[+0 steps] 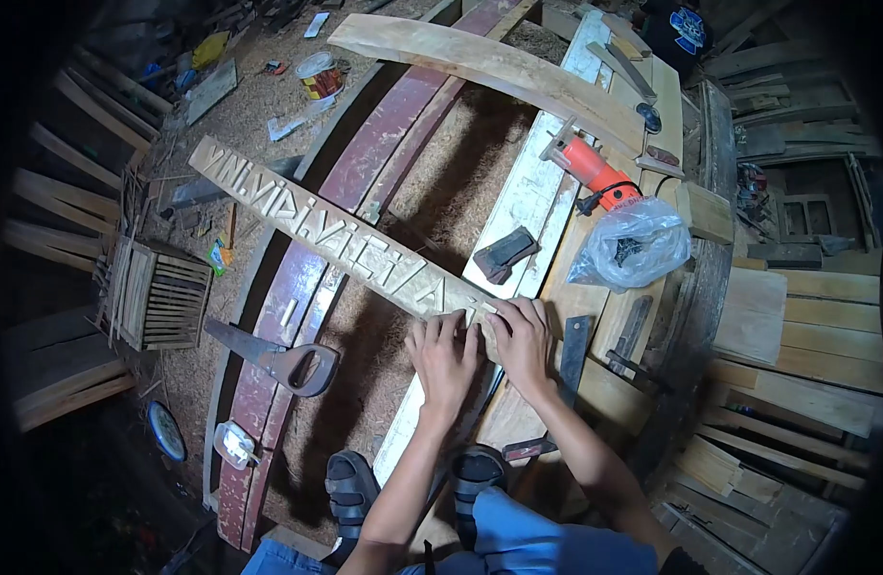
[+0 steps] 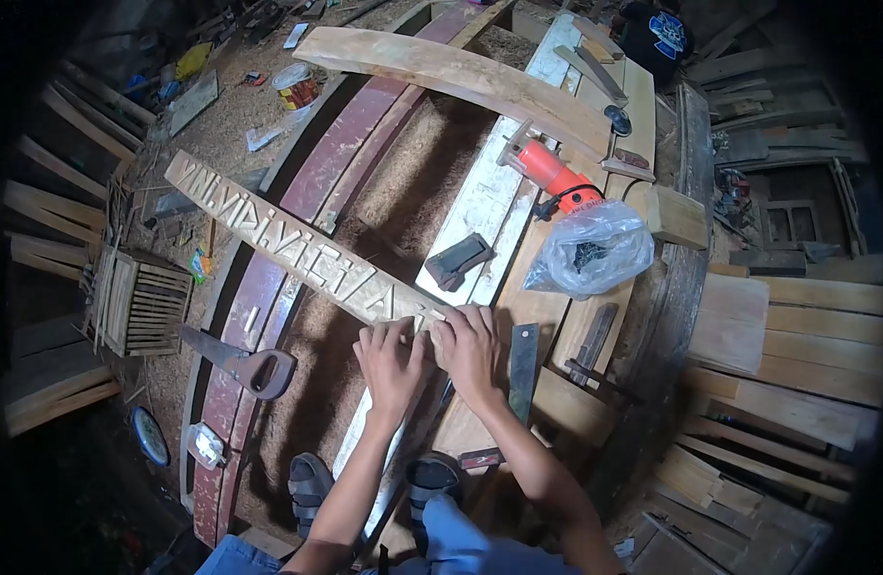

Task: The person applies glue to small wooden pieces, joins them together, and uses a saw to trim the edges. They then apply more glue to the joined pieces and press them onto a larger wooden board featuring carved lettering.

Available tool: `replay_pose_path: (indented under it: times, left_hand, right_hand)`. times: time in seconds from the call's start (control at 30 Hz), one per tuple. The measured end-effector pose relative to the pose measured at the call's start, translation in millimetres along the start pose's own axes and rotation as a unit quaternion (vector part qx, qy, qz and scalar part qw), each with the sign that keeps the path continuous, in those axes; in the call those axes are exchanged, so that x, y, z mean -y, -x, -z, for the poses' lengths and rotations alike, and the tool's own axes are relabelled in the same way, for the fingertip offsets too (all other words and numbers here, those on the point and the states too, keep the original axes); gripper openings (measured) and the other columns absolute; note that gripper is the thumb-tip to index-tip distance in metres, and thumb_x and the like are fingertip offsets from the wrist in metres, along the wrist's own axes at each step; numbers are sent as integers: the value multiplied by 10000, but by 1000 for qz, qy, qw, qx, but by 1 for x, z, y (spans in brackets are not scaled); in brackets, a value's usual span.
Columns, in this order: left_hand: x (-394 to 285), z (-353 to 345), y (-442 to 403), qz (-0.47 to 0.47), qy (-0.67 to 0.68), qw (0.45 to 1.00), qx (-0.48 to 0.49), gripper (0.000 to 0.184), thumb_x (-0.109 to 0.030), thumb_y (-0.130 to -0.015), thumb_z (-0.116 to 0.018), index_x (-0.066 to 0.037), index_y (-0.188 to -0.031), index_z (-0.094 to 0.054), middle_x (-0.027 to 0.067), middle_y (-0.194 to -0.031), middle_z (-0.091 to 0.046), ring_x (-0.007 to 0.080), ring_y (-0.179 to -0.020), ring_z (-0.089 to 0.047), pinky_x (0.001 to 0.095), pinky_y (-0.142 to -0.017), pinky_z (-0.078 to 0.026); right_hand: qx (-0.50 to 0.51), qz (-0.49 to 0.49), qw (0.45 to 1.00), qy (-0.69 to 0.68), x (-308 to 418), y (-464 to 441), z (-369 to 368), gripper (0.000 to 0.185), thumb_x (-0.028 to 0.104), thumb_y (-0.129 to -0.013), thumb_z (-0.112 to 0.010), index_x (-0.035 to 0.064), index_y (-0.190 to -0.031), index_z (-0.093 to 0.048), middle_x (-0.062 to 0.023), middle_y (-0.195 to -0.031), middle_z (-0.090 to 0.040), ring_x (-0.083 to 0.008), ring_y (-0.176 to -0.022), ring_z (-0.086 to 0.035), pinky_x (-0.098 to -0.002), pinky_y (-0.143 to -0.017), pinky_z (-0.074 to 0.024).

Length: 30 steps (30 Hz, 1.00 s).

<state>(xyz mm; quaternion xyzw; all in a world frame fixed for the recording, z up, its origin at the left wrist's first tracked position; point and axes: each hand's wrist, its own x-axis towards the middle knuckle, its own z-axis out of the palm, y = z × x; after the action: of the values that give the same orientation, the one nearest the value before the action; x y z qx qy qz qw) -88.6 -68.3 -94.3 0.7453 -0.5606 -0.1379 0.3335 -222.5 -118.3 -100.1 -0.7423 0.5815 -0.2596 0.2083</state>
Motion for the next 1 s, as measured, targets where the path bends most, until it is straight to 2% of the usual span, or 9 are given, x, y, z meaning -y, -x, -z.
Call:
replay_pose_path:
  times: [0.23, 0.43, 0.73, 1.0]
  left_hand:
    - [4, -5, 2, 20, 0, 1000, 8, 222, -192, -923, -751, -95, -1123, -744, 79, -1004, -661, 280, -947, -530, 418, -856, -379]
    - [1, 0, 1, 12, -3, 1000, 9, 214, -170, -923, -746, -96, -1121, -779, 72, -1029, -682, 279, -962, -543, 411, -870, -379]
    - [-1, 1, 2, 24, -31, 999, 9, 227, -195, -921, -749, -93, -1117, -800, 83, -1044, -688, 281, -986, -558, 420, -895, -384]
    - [-2, 2, 3, 31, -45, 999, 3, 233, -201, -915, -750, -115, -1127, -793, 74, -1024, -682, 287, -1002, -551, 431, -909, -371]
  right_hand:
    - [15, 24, 999, 46, 6, -10, 2, 211, 237, -910, -754, 113, -1080, -774, -53, -999, -683, -264, -975, -596, -433, -871, -392]
    - [7, 32, 998, 53, 10, -19, -5, 173, 228, -919, -745, 131, -1055, -793, -18, -960, -693, -242, -970, -593, -422, -892, -370]
    - [11, 44, 998, 51, 11, -27, -12, 121, 215, -943, -708, 127, -970, -785, -23, -964, -681, -250, -970, -586, -450, -904, -365]
    - [12, 83, 992, 99, 14, -29, -5, 131, 177, -941, -695, 114, -1012, -787, -43, -1019, -671, -256, -990, -579, -453, -889, -378]
